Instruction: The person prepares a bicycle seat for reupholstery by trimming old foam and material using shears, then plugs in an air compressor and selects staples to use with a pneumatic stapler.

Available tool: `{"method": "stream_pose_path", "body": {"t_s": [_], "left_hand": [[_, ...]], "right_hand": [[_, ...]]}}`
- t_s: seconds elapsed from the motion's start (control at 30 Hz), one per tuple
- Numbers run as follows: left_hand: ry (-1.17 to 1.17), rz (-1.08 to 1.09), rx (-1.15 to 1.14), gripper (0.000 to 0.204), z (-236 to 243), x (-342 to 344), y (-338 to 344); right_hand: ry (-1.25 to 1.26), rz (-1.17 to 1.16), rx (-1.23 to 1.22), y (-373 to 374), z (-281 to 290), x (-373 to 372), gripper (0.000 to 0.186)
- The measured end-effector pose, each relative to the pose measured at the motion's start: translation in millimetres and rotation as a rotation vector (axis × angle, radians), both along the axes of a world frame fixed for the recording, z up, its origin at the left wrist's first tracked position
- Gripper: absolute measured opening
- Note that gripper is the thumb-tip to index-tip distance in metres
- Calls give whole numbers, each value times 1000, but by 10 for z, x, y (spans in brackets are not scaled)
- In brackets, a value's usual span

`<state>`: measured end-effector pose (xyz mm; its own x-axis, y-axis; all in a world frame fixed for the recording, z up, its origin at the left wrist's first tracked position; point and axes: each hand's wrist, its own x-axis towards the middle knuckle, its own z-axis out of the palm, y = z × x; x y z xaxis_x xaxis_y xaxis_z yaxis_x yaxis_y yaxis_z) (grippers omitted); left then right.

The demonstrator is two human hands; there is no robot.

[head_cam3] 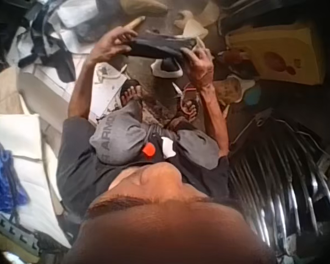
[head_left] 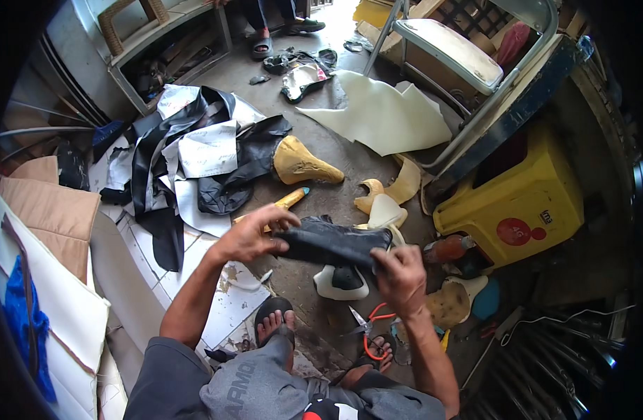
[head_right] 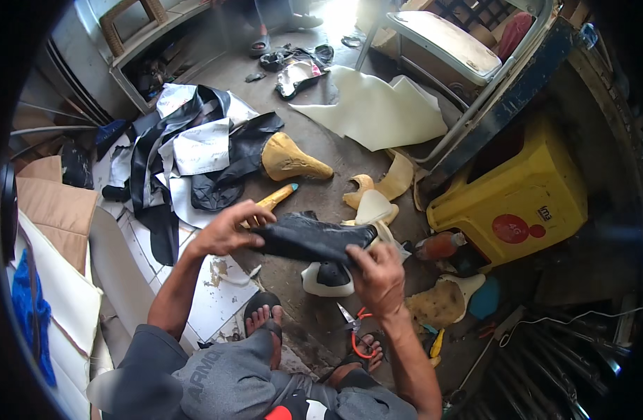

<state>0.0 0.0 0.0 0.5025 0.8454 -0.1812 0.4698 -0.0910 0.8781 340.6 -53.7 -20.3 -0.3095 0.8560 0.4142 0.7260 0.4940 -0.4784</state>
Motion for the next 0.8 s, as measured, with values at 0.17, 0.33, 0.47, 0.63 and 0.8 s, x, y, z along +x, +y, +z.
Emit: {"method": "stream_pose_path", "body": {"t_s": [0.17, 0.33, 0.47, 0.63, 0.8], "left_hand": [[269, 69, 41, 53, -1257, 248, -458], [267, 267, -262, 59, -1606, 391, -703], [286, 298, -335, 67, -1746, 616, -602], [189, 279, -392, 79, -1871, 928, -502], [38, 404, -537, 48, -1934, 839, -594]], "right_hand": [[-152, 212, -733, -780, -443, 145, 34], [213, -156, -680, -700, -647, 245, 41], [127, -579, -687, -521, -1138, 426, 64], [207, -570, -755, -601, -1408, 303, 83], [229, -482, -905, -692, -1191, 107, 77]]}}
